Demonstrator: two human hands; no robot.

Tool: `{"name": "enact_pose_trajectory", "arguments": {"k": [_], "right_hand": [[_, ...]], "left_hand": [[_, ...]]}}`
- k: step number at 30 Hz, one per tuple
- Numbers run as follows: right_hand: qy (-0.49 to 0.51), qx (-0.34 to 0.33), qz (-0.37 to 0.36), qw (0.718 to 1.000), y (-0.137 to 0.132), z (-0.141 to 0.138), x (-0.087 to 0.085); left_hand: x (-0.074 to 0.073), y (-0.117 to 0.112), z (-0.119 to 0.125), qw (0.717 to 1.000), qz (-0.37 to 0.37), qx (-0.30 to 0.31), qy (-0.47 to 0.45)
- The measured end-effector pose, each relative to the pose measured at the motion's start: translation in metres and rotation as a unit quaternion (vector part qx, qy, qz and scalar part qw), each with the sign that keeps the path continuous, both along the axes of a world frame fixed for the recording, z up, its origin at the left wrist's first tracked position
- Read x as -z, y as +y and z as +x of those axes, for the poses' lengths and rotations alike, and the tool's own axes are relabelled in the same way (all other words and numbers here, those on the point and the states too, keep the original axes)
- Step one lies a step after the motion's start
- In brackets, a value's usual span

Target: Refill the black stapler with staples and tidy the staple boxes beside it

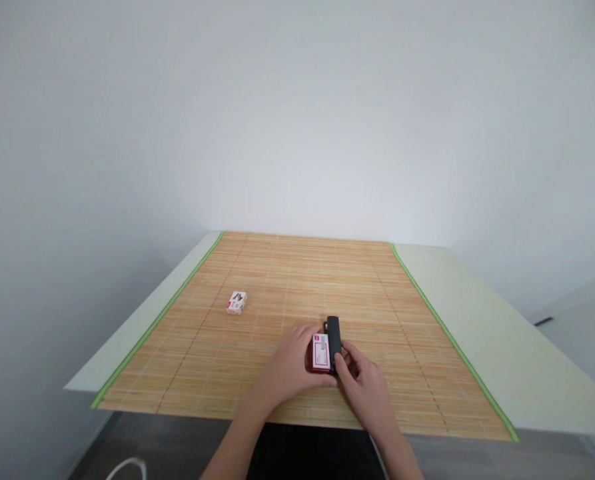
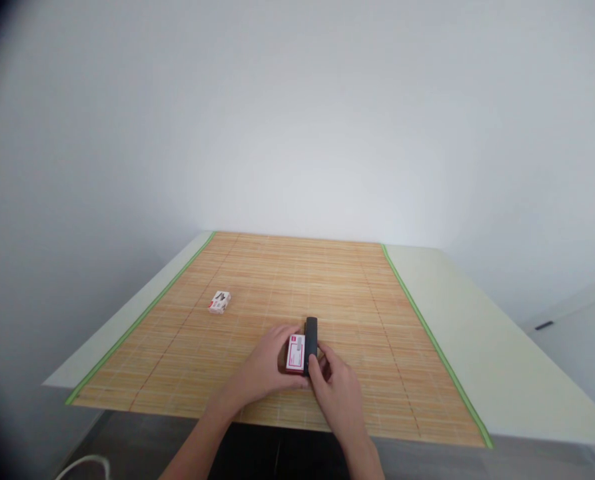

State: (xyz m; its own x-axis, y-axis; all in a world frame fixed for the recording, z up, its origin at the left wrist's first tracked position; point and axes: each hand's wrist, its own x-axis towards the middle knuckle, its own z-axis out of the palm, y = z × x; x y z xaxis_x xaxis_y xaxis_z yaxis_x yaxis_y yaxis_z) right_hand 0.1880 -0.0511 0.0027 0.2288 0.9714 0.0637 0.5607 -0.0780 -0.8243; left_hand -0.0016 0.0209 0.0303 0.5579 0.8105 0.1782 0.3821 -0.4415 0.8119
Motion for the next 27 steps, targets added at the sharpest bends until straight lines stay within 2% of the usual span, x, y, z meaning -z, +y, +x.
{"name": "enact_pose_trajectory", "arguments": {"k": [2,5,8,9,10,13,15,17,21,27], "right_hand": [[0.015,0.019,0.005,1.000,0.000,0.000,0.001],[0.052,0.042,0.018,0.998,-0.001,0.001,0.004],[0.038,0.043,0.055,0.997,-0.004,0.002,0.007],[0.016,0.036,0.071,0.997,-0.004,0.002,0.007],[-0.010,0.027,0.086,0.996,-0.005,0.002,0.008],[-0.091,-0.015,0.104,0.990,-0.006,-0.001,0.014],[-0.145,-0.041,0.099,0.984,-0.006,-0.004,0.019],[-0.192,-0.061,0.090,0.975,-0.007,-0.005,0.026],[-0.228,-0.075,0.075,0.968,-0.009,-0.006,0.036],[-0.237,-0.078,0.072,0.966,-0.007,-0.005,0.035]], "left_hand": [[0.000,0.003,-0.010,0.999,0.010,-0.047,-0.014],[-0.002,0.027,-0.045,0.979,0.048,-0.198,-0.017],[-0.001,0.065,-0.098,0.919,0.072,-0.385,0.031],[0.001,0.076,-0.115,0.899,0.064,-0.430,0.054],[0.002,0.086,-0.131,0.889,0.043,-0.450,0.077],[0.008,0.106,-0.161,0.893,0.002,-0.439,0.102],[0.012,0.110,-0.164,0.904,-0.017,-0.413,0.108],[0.015,0.111,-0.156,0.916,-0.036,-0.383,0.109],[0.016,0.107,-0.116,0.945,-0.074,-0.303,0.097],[0.019,0.088,-0.036,0.978,-0.093,-0.182,0.048]]}}
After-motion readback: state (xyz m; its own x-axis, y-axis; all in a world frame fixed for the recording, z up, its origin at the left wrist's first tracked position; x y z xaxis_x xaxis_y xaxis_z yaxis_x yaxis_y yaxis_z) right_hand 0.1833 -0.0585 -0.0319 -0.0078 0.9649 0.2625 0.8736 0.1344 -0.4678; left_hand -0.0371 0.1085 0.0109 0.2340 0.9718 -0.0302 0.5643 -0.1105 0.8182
